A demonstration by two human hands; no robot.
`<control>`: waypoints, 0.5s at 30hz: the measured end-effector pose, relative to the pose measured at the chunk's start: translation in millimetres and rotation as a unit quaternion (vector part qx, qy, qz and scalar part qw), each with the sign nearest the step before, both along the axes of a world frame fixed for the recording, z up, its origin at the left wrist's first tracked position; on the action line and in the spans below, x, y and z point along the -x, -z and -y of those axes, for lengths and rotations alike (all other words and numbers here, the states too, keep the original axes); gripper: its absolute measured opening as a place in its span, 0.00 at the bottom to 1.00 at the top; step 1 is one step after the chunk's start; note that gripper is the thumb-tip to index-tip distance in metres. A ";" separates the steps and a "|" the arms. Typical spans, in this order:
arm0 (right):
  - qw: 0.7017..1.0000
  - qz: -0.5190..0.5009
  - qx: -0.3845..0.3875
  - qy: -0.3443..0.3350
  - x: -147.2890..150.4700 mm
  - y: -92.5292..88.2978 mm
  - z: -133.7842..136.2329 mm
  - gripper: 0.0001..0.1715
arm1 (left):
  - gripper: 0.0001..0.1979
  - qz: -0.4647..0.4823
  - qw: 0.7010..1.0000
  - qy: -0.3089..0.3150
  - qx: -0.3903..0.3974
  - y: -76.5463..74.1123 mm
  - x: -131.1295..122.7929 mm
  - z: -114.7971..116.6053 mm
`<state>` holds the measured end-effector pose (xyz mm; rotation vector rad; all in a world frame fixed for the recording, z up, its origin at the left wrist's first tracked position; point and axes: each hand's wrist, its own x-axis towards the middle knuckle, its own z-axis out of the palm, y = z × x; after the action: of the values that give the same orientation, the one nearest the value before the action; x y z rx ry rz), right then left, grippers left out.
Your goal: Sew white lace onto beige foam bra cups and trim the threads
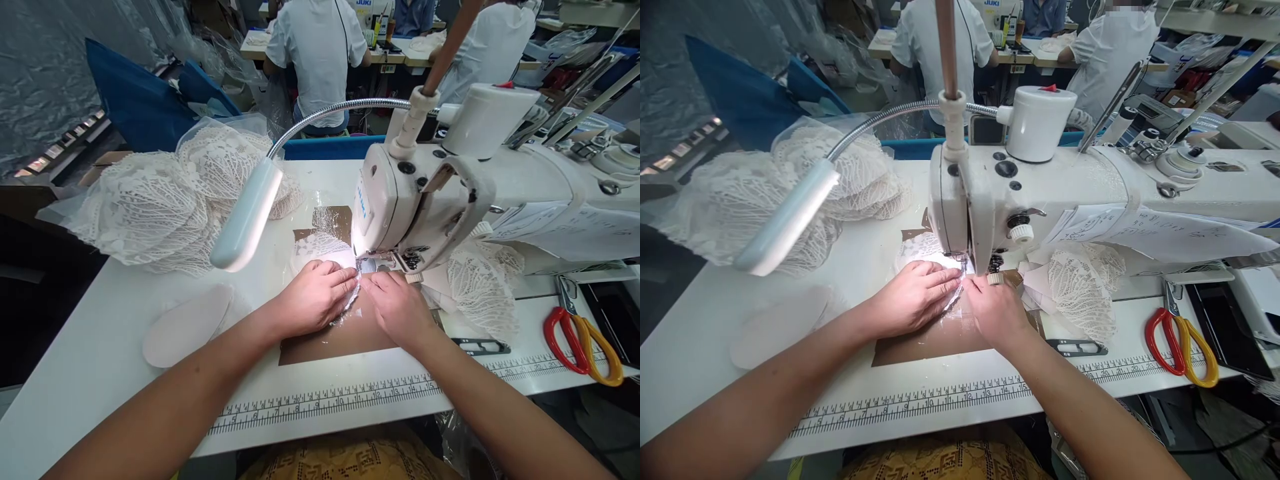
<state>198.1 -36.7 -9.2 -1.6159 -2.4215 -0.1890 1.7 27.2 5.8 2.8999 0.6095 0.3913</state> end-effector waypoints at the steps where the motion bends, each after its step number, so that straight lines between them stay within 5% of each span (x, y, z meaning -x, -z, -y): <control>1: 1.000 0.001 -0.002 0.008 0.7 -0.2 -1.2 0.21 | 0.16 0.000 1.000 -0.001 -0.003 0.4 -0.4 -0.5; 15: 0.996 -0.072 0.044 0.036 -6.8 -4.0 1.0 0.22 | 0.12 0.036 0.997 0.052 0.034 -0.3 6.9 -1.2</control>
<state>205.0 -37.7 -5.2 -1.6919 -2.2961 0.0221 -5.2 28.4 6.0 2.8246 0.4491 0.4493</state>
